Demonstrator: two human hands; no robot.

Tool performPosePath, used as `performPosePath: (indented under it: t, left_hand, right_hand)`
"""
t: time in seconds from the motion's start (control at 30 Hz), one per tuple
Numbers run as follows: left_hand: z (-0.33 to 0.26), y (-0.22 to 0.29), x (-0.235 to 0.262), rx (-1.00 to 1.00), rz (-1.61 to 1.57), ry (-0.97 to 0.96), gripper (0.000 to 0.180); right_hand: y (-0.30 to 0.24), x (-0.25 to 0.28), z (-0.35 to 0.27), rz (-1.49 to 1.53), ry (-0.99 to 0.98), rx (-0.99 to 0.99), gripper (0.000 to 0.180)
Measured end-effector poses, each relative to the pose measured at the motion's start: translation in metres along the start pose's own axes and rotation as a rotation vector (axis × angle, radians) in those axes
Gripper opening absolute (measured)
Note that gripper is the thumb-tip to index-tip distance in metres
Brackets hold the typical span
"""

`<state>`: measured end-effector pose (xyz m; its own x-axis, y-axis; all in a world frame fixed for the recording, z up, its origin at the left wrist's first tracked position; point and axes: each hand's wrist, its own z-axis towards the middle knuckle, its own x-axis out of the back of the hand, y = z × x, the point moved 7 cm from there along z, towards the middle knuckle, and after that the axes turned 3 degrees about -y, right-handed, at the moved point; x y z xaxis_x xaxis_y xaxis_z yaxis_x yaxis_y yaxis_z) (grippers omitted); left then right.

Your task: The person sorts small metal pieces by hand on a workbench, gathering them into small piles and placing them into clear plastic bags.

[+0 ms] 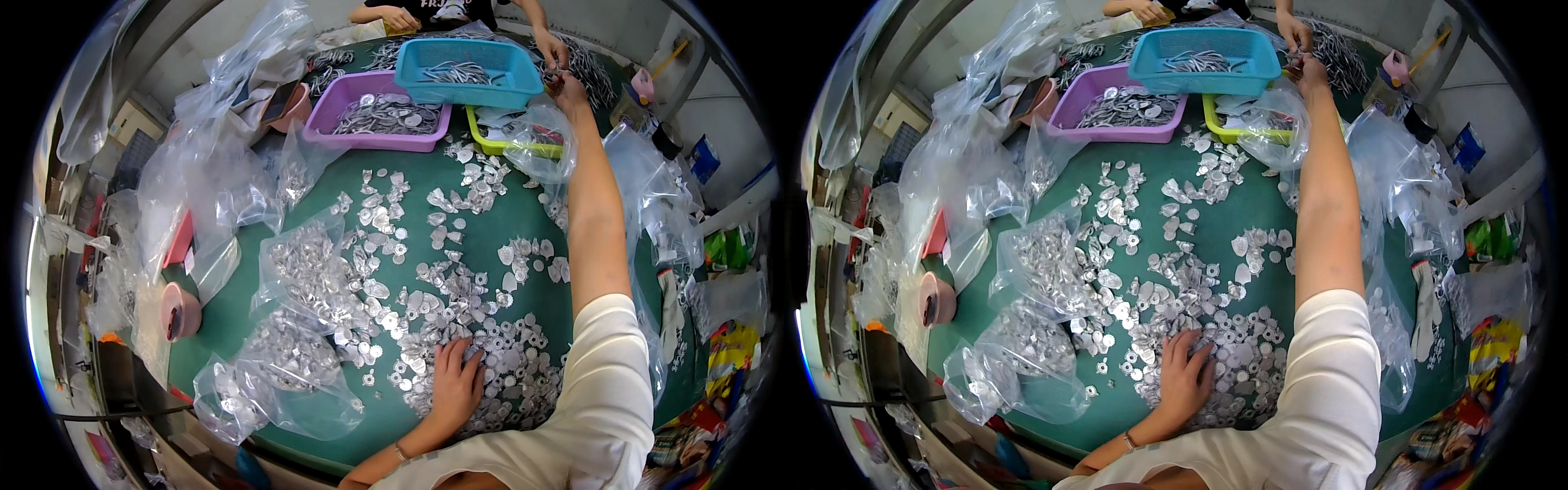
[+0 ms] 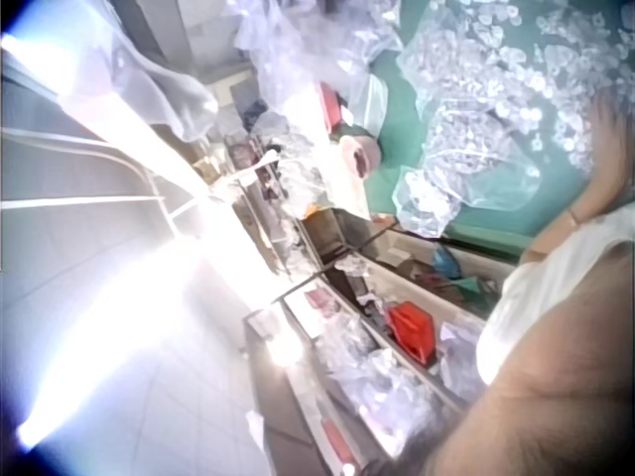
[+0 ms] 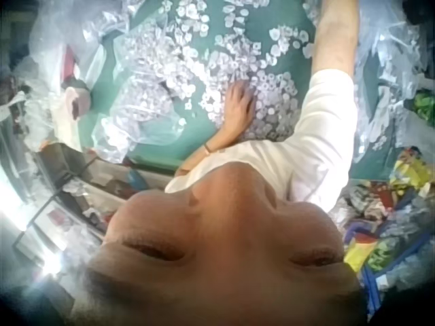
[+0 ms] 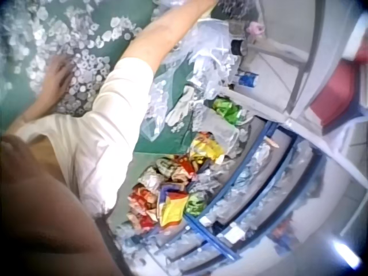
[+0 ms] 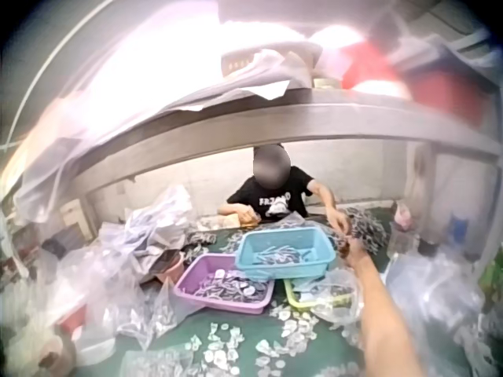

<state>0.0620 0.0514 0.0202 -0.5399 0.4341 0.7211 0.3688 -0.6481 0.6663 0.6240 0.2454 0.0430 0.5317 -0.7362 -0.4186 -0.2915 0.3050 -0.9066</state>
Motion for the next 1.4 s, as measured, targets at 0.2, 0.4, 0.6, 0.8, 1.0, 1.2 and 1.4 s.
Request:
performPosePath:
  t: [0.2, 0.4, 0.6, 0.8, 1.0, 1.2, 1.4]
  left_hand:
    - [-0.002, 0.000, 0.002, 0.006, -0.010, -0.008, 0.031]
    - [0.001, -0.007, -0.002, 0.000, -0.039, -0.013, 0.031]
    - [-0.002, -0.004, -0.001, 0.001, -0.043, 0.009, 0.030]
    - [-0.005, -0.003, 0.003, -0.068, -0.026, 0.096, 0.028]
    - [-0.010, -0.003, 0.004, -0.145, -0.045, 0.156, 0.025]
    - [-0.015, -0.004, 0.042, -0.129, -0.092, 0.294, 0.024]
    - [0.034, -0.037, 0.061, -0.073, 0.005, 0.327, 0.031]
  right_hand:
    - [0.002, -0.001, 0.001, -0.213, 0.068, -0.078, 0.024]
    - [-0.021, 0.026, 0.023, -0.725, 0.044, 0.008, 0.027]
    - [-0.126, -0.059, -0.100, -1.086, -0.094, 0.791, 0.029]
    - [0.026, -0.143, -0.366, -1.309, -0.832, 0.838, 0.034]
    - [0.120, -0.095, -0.438, -1.442, -0.896, 0.581, 0.049]
    - [0.081, -0.078, -0.512, -1.274, -0.774, 0.472, 0.058]
    - [0.057, -0.056, -0.559, -1.190, -0.748, 0.401, 0.046]
